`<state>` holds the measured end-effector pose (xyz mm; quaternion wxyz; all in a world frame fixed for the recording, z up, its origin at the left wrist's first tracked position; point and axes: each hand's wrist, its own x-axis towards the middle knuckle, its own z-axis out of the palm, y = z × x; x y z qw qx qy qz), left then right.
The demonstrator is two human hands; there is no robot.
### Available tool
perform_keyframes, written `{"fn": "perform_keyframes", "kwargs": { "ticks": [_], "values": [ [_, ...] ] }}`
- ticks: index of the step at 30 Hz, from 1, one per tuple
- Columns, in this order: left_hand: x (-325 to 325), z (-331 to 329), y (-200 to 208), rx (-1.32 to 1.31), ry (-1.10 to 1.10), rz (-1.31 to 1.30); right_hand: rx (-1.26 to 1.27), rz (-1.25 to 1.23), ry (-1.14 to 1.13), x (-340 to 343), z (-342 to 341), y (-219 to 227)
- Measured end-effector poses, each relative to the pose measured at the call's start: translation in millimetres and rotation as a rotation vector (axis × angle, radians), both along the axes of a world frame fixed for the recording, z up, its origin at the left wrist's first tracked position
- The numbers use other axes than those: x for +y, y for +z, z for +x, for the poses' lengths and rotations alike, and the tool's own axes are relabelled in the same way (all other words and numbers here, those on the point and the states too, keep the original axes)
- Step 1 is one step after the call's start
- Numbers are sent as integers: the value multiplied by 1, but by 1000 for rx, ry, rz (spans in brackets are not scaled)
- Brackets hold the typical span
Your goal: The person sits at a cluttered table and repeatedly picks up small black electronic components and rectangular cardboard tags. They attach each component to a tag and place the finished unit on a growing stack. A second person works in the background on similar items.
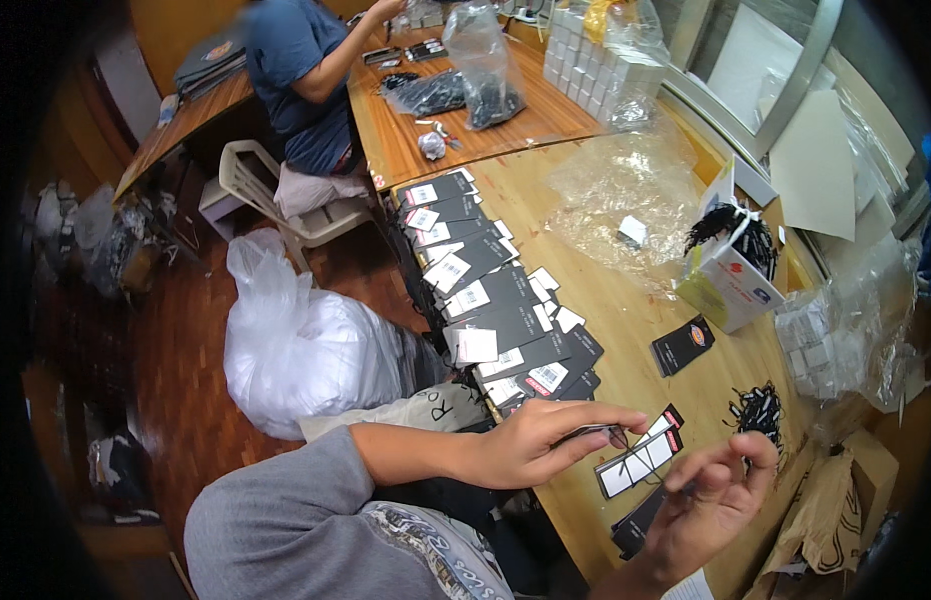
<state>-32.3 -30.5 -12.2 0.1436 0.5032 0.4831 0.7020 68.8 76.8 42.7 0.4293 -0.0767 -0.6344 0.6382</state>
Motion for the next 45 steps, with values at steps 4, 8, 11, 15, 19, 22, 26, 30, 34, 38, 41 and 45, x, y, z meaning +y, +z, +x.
{"fn": "perform_keyframes", "kwargs": {
  "ticks": [4, 8, 11, 15, 19, 22, 26, 30, 34, 38, 41, 45],
  "values": [
    [-5, -4, -4, -202, -47, -41, 77, 42, 204, 7, 9, 8],
    [-7, -8, 0, -217, -123, -91, 184, -126, 208, -2, 5, 9],
    [-17, -13, 0, -367, -144, -85, 130, -242, 291, -4, -2, 7],
    [-11, -11, 3, -185, -42, -145, -179, 85, -21, -3, -4, -4],
    [-1, -11, 3, 328, 202, -65, -470, 756, -107, -5, -8, 1],
    [-2, -14, -1, 613, 393, -21, -479, 918, -237, -19, -10, -5],
    [-8, -22, 4, 883, 485, 0, -431, 861, -156, -25, -8, -9],
    [-16, -24, 11, 997, 503, -37, -446, 719, 22, -31, -4, -9],
    [-26, -10, 7, 362, 275, -207, -467, 804, 9, -30, -4, -15],
    [-25, -2, 0, -62, 153, -220, -545, 948, -89, -35, -8, -12],
    [-20, 0, -10, 193, 297, -83, -476, 519, 137, -21, -6, -2],
    [-11, -1, 4, 129, 266, -110, -361, 143, 204, -15, -15, -17]
  ]
}}
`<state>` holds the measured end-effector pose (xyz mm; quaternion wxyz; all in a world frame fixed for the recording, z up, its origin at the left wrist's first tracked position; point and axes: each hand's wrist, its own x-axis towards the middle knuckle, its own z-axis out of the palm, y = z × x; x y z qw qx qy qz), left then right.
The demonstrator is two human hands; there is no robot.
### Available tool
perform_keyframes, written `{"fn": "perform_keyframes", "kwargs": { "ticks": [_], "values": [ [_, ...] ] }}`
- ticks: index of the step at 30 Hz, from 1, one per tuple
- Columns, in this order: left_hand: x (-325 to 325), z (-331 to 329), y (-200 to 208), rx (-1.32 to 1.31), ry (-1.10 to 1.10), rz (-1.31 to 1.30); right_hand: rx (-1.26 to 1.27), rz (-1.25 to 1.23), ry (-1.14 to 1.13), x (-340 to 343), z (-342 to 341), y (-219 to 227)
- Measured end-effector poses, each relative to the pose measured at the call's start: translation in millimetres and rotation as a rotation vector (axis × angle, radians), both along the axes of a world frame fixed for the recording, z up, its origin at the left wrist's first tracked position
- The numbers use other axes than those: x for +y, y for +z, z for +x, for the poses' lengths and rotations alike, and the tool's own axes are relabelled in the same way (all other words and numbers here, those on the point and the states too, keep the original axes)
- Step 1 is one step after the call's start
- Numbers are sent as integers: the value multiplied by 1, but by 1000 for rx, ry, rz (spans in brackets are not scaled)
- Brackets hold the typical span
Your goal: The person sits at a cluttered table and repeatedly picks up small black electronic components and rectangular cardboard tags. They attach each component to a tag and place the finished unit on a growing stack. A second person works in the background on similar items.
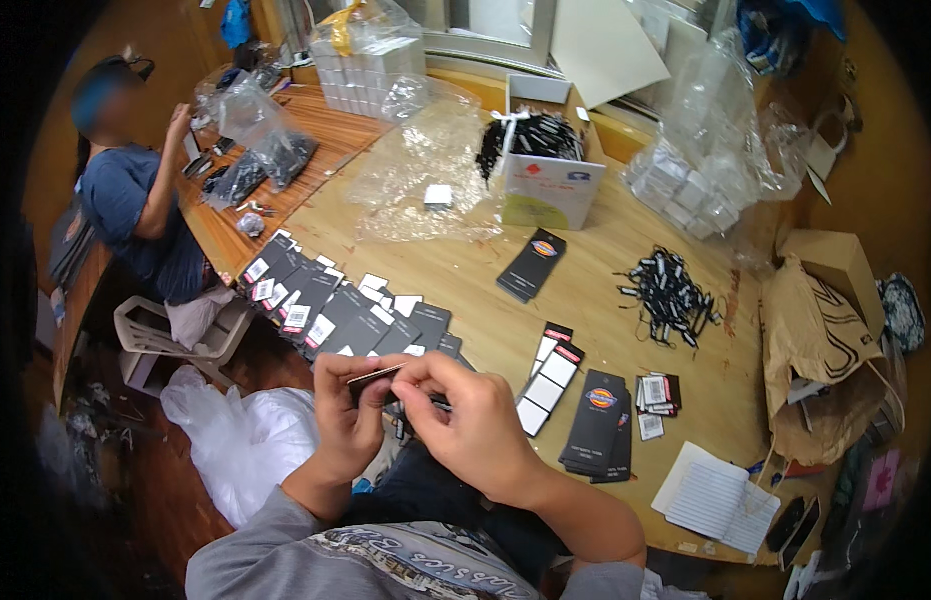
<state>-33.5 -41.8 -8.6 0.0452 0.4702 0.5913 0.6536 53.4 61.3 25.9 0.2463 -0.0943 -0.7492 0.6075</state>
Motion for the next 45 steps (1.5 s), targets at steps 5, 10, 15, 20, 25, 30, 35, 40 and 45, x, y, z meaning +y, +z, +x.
{"fn": "perform_keyframes", "kwargs": {
  "ticks": [5, 10, 15, 20, 25, 30, 35, 40, 45],
  "values": [
    [4, -5, -4, -217, -175, 48, 74, 457, -167, -4, -4, -2],
    [7, -11, -8, 72, -179, 41, 70, 209, -130, -3, -4, -3],
    [16, -10, -14, 168, -66, 96, -91, 120, -101, -2, -1, 6],
    [21, -13, -5, 587, 144, 89, -4, -191, -63, 4, 0, 6],
    [27, -12, -1, 453, 149, 77, -18, -46, -127, 2, -2, 6],
    [29, -13, -13, 338, 49, 233, 156, 95, -159, 6, -5, -2],
    [28, -10, -8, 363, 71, 202, 117, 146, -144, 6, -2, 7],
    [27, -10, -9, 293, 31, 203, 177, 86, -184, 4, -3, 4],
    [25, -7, -5, 242, 30, 155, 136, -10, -193, 3, -2, 2]
  ]
}}
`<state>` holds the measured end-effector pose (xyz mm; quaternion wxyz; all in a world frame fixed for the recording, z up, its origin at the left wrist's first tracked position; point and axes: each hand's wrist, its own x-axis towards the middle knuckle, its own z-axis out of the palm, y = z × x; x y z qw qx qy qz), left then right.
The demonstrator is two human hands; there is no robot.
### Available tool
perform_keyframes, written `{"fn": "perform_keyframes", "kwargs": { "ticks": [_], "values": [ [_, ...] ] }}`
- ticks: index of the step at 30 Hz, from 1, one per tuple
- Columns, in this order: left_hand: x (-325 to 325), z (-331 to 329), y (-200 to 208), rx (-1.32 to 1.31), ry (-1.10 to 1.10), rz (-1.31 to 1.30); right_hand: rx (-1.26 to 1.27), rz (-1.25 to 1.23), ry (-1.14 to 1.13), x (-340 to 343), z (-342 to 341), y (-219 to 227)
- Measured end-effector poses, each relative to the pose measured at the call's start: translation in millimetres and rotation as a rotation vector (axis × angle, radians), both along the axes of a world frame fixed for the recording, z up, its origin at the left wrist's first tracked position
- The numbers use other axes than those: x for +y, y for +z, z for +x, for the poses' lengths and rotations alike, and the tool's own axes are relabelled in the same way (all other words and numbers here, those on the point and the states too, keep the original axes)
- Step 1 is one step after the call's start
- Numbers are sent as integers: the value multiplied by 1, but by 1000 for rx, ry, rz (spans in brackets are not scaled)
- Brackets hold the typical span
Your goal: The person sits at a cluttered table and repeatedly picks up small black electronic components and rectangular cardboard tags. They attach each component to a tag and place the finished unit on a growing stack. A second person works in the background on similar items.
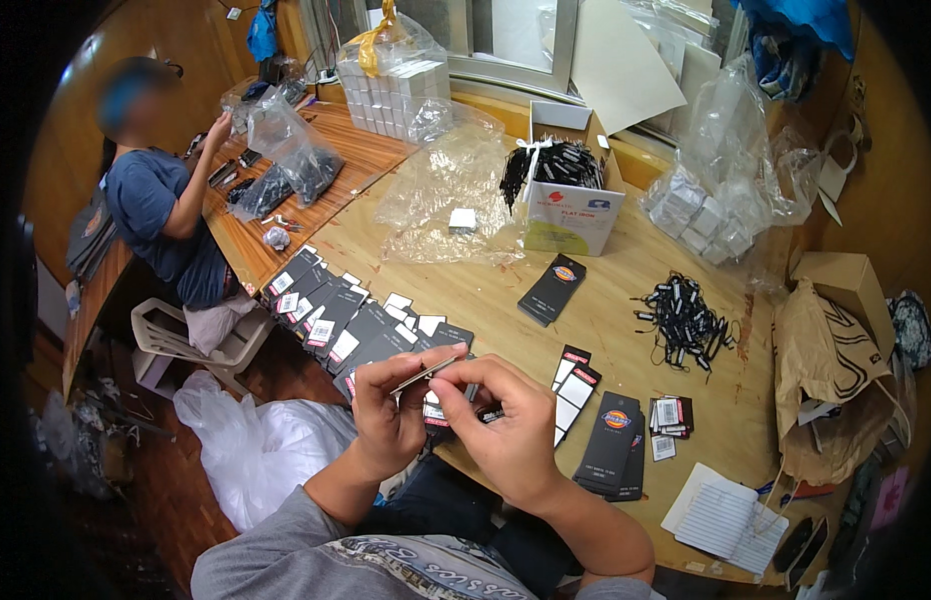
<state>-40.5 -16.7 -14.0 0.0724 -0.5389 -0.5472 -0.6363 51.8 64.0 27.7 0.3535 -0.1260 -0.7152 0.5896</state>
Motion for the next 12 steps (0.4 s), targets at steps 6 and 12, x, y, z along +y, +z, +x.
{"fn": "perform_keyframes", "kwargs": {
  "ticks": [6, 12],
  "values": [
    [2, -5, 1, 69, 32, 45, 5, -47, 19, 1, -1, -3],
    [-2, -3, -3, 88, 40, 54, -51, -52, 57, -2, 3, -2]
  ]
}}
